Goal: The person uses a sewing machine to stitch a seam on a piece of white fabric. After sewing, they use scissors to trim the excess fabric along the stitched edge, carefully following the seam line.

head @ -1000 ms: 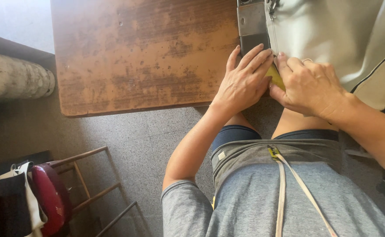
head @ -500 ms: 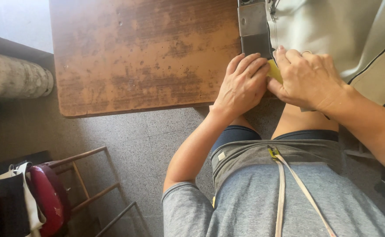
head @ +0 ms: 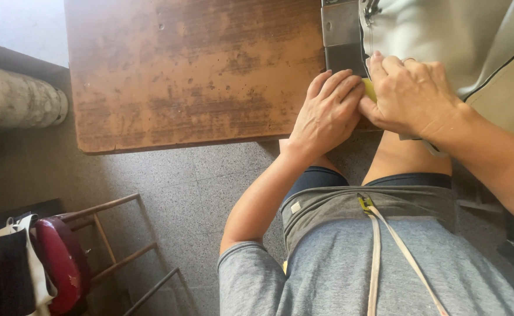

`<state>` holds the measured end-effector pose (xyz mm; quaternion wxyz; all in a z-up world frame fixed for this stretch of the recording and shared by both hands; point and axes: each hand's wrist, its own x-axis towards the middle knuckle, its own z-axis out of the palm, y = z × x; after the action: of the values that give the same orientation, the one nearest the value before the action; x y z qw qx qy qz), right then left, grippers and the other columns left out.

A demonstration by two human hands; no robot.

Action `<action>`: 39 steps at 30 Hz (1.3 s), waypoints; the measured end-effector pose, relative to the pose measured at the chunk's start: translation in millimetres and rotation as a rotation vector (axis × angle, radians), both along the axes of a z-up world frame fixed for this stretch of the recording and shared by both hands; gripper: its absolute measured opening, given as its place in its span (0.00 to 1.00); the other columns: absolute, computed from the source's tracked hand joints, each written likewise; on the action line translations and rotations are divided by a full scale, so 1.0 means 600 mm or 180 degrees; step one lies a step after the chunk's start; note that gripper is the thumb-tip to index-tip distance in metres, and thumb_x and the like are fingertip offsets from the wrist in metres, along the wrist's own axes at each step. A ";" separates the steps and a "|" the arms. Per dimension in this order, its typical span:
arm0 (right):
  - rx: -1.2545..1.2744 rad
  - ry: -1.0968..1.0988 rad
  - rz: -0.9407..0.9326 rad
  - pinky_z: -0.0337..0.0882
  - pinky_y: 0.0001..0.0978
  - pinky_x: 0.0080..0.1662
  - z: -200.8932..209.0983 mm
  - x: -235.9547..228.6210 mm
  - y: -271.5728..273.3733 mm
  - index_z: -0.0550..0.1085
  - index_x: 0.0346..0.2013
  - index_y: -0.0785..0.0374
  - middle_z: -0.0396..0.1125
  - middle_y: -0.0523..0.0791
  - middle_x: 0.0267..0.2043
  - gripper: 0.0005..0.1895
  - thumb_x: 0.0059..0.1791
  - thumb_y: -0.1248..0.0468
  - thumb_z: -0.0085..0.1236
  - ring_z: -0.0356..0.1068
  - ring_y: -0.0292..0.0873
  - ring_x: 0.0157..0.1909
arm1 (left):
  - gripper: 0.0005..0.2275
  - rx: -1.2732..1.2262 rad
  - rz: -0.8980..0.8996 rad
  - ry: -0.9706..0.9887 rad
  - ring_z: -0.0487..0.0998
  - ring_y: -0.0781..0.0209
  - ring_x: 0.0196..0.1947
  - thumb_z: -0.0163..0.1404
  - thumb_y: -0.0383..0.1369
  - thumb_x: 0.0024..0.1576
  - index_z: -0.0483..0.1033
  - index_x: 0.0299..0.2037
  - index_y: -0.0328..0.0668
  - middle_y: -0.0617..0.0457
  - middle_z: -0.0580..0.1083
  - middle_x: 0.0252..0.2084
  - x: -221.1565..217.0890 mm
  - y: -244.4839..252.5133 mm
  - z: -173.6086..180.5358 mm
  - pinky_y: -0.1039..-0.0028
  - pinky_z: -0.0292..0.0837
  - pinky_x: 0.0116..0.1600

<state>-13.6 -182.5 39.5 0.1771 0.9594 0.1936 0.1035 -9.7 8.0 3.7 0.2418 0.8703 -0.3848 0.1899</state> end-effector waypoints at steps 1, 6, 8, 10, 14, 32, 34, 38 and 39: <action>-0.0003 -0.0003 -0.0004 0.74 0.37 0.29 -0.002 0.001 -0.001 0.73 0.63 0.61 0.76 0.40 0.41 0.37 0.52 0.37 0.40 0.79 0.42 0.35 | 0.13 -0.0003 -0.0004 -0.0003 0.70 0.52 0.63 0.48 0.31 0.60 0.75 0.53 0.37 0.50 0.72 0.56 -0.001 0.000 0.001 0.57 0.60 0.71; -0.0024 -0.0262 0.0090 0.71 0.36 0.26 -0.013 0.011 -0.004 0.76 0.61 0.57 0.76 0.38 0.38 0.34 0.50 0.41 0.42 0.78 0.40 0.33 | 0.18 0.0083 0.0108 0.0116 0.69 0.53 0.66 0.48 0.31 0.58 0.73 0.58 0.38 0.52 0.71 0.61 -0.003 0.000 0.001 0.58 0.59 0.73; 0.0081 0.0118 -0.0038 0.74 0.42 0.29 -0.005 0.017 -0.002 0.74 0.64 0.60 0.76 0.41 0.42 0.36 0.50 0.41 0.41 0.79 0.45 0.36 | 0.19 0.0023 0.0139 0.0216 0.69 0.52 0.66 0.47 0.32 0.58 0.71 0.60 0.40 0.51 0.72 0.62 -0.005 -0.002 0.002 0.57 0.60 0.73; 0.0186 0.0488 -0.0177 0.76 0.48 0.32 0.022 0.030 0.003 0.71 0.66 0.62 0.77 0.44 0.46 0.38 0.50 0.41 0.40 0.80 0.50 0.40 | 0.20 -0.0037 0.0167 0.0309 0.70 0.51 0.66 0.47 0.32 0.58 0.69 0.62 0.42 0.50 0.73 0.62 -0.007 -0.006 0.002 0.56 0.61 0.73; 0.0889 0.2208 -0.0802 0.69 0.63 0.56 0.093 0.063 0.001 0.64 0.68 0.53 0.67 0.53 0.63 0.33 0.50 0.48 0.33 0.71 0.67 0.58 | 0.27 -0.0029 0.0194 0.0600 0.67 0.57 0.74 0.51 0.36 0.60 0.58 0.70 0.50 0.57 0.69 0.71 -0.014 -0.017 0.000 0.57 0.57 0.79; 0.0812 0.1738 -0.0591 0.69 0.58 0.56 0.040 0.076 -0.041 0.65 0.74 0.42 0.70 0.56 0.62 0.34 0.54 0.48 0.28 0.72 0.67 0.57 | 0.04 -0.0217 0.0360 -0.0336 0.77 0.52 0.57 0.46 0.21 0.60 0.68 0.39 0.40 0.48 0.74 0.47 0.032 -0.066 -0.027 0.62 0.68 0.68; 0.0641 0.1563 -0.0591 0.72 0.59 0.54 0.038 0.073 -0.039 0.65 0.75 0.41 0.71 0.54 0.60 0.34 0.53 0.48 0.29 0.75 0.68 0.54 | 0.05 -0.0258 0.0364 -0.0373 0.75 0.50 0.60 0.46 0.19 0.59 0.68 0.39 0.39 0.47 0.73 0.48 0.036 -0.069 -0.035 0.60 0.68 0.69; 0.0339 0.1219 -0.0517 0.77 0.56 0.49 0.038 0.070 -0.034 0.67 0.74 0.37 0.75 0.52 0.54 0.31 0.56 0.48 0.31 0.80 0.63 0.48 | 0.04 0.0004 0.0384 -0.0114 0.74 0.44 0.65 0.41 0.21 0.62 0.68 0.42 0.38 0.38 0.73 0.61 0.046 -0.075 -0.052 0.58 0.63 0.75; 0.0272 0.1121 -0.0511 0.77 0.55 0.48 0.040 0.069 -0.032 0.68 0.73 0.35 0.77 0.52 0.51 0.30 0.57 0.47 0.31 0.81 0.62 0.46 | 0.03 -0.0065 0.0366 -0.0131 0.75 0.44 0.64 0.43 0.22 0.62 0.68 0.40 0.39 0.39 0.73 0.60 0.048 -0.075 -0.051 0.58 0.64 0.74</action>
<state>27.8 -201.9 63.2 0.1073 0.9817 0.1400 -0.0723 19.2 -37.1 -26.9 0.2315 0.8843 -0.3371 0.2253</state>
